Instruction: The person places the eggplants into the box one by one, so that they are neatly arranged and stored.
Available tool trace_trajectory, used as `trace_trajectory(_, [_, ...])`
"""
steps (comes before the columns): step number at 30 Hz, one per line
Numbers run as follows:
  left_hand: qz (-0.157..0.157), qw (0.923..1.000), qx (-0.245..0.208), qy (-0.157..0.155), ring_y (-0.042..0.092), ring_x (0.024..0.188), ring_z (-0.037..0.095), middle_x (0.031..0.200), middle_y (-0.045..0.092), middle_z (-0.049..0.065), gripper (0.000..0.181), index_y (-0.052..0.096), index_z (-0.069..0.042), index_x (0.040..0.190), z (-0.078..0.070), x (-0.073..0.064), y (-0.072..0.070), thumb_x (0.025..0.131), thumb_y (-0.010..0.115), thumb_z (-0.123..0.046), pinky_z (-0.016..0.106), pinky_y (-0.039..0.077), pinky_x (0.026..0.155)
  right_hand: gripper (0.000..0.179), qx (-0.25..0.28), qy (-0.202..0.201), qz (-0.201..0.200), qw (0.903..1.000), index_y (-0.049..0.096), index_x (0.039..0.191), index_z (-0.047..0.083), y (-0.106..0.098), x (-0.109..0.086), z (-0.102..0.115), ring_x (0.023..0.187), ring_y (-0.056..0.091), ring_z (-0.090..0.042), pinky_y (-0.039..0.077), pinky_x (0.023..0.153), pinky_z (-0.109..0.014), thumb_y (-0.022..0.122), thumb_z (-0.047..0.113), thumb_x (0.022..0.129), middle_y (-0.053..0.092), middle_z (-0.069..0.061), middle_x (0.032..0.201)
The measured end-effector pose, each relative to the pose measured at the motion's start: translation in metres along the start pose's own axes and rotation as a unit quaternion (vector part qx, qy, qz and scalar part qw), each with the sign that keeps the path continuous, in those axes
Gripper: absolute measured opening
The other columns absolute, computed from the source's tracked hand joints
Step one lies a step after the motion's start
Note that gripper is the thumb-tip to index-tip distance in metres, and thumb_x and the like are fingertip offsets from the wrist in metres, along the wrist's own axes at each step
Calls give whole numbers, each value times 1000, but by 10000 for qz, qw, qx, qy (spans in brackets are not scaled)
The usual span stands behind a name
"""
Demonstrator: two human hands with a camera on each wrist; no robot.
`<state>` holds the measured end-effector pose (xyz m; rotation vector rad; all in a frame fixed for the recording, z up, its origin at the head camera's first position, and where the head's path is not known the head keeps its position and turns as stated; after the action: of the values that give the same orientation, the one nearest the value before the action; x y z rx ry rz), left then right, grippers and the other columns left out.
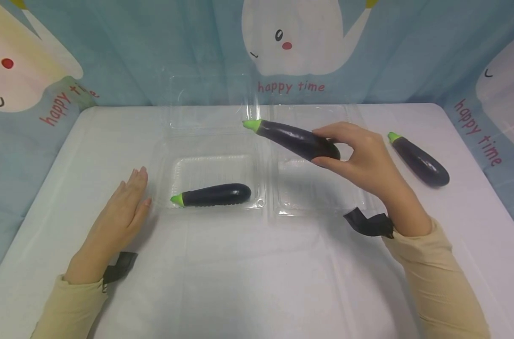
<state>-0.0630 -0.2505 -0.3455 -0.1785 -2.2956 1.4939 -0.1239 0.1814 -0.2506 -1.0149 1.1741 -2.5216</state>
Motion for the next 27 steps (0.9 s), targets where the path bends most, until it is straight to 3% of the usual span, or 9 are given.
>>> trace_trajectory(11, [7,10000,-19,24,22,139,34,148,28,25,56,24,10,144,1,-1,0,99,44,-17,51,16,113,58,141,-249,215,9994,69,112,3,7,13,6,98,56,5,42,88,-12,85,-6,57,68,-7,104])
trace_trajectory(17, [-18,10000,-29,56,23,139,35,147,29,25,56,25,10,144,0,-2,0,98,46,-16,51,18,112,55,145,-193,378,9990,68,112,4,13,18,11,98,56,4,43,86,-11,85,-6,61,68,-5,105])
trace_trajectory(27, [-97,9999,-30,58,24,139,34,147,30,25,56,27,10,143,1,-1,0,97,47,-14,51,18,112,51,271,-389,536,9974,68,112,4,26,32,16,96,60,-10,42,85,-13,85,-1,64,69,-3,105])
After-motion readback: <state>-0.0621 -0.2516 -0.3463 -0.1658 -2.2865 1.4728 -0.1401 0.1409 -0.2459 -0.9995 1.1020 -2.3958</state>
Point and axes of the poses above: each hand's wrist, its own x-axis towards the middle knuckle, its own y-axis out of the palm, z = x × y, the point moved 1 cm from there along x, towards the middle knuckle
